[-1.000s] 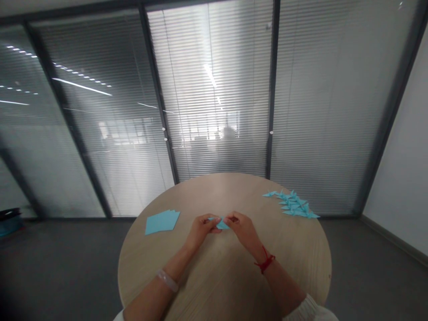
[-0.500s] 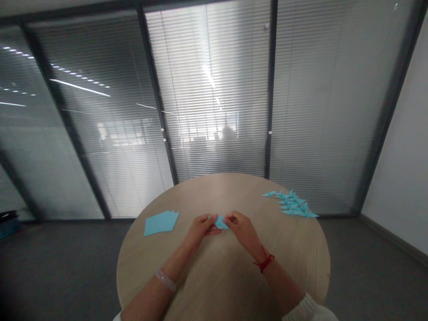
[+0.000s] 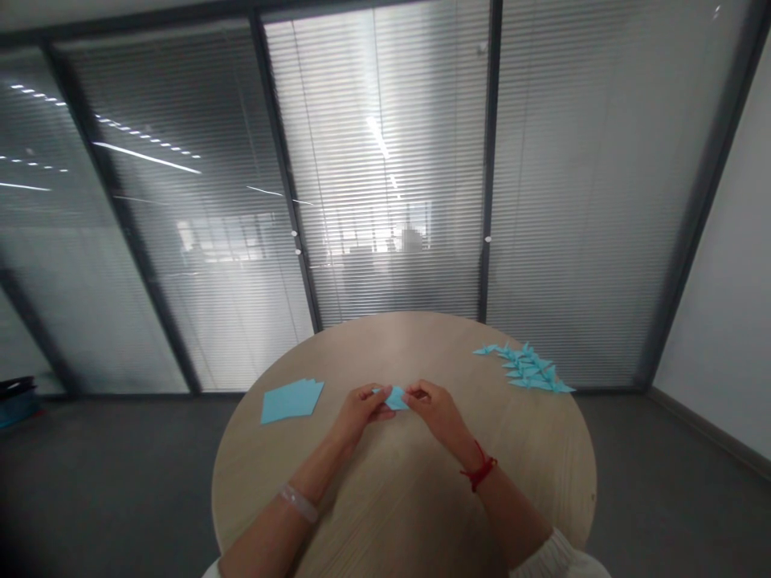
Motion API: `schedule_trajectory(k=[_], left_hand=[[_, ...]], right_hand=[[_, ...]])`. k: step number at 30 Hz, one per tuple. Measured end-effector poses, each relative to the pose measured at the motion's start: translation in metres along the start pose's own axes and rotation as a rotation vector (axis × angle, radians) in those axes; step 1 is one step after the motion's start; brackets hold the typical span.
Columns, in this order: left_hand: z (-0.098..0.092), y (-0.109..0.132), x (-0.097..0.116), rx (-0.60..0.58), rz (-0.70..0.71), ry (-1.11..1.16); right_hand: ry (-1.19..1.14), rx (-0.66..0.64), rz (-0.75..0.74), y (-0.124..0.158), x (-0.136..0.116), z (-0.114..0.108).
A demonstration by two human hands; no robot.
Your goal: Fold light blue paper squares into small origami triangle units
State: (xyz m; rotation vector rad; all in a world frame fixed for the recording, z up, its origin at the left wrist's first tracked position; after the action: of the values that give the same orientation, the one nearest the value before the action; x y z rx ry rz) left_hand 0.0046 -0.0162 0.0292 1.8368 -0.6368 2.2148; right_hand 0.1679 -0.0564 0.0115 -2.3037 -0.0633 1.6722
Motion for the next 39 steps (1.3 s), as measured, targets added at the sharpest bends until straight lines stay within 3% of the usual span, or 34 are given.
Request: schedule_trajectory(k=[9,17,29,39], left_hand=[[0.0,-0.001,-0.003,-0.018,-0.002,0.004],[-0.001,-0.004,-0.006,-0.002,-0.001,-0.063],[-0.004,-0.008,-0.014,0.017,0.183,-0.222],[-0.002,-0.005,-0.01,-0.046,0.205,-0.094]], right_hand=[[-0.101,-0.05,0.06,-0.001,-0.001,-0.004],[-0.096,-0.008,0.064,-0.003,0.005,-0.002],[-0.028,-0.066,-0.007,0.0,0.003,0.003],[0.017,-0.064,-0.024,-0.001,0.004,0.001]])
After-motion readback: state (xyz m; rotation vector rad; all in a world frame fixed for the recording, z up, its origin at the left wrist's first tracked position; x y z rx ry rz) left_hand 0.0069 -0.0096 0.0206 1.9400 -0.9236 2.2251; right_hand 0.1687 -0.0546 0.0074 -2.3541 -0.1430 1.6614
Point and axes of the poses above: each hand's wrist, its own y-axis away from the middle knuckle, its own z-axis out of the palm, x = y × z, the point moved 1 cm from there along -y, towards the middle knuckle, and after that the axes turned 8 degrees about z, right-handed, at the moved point
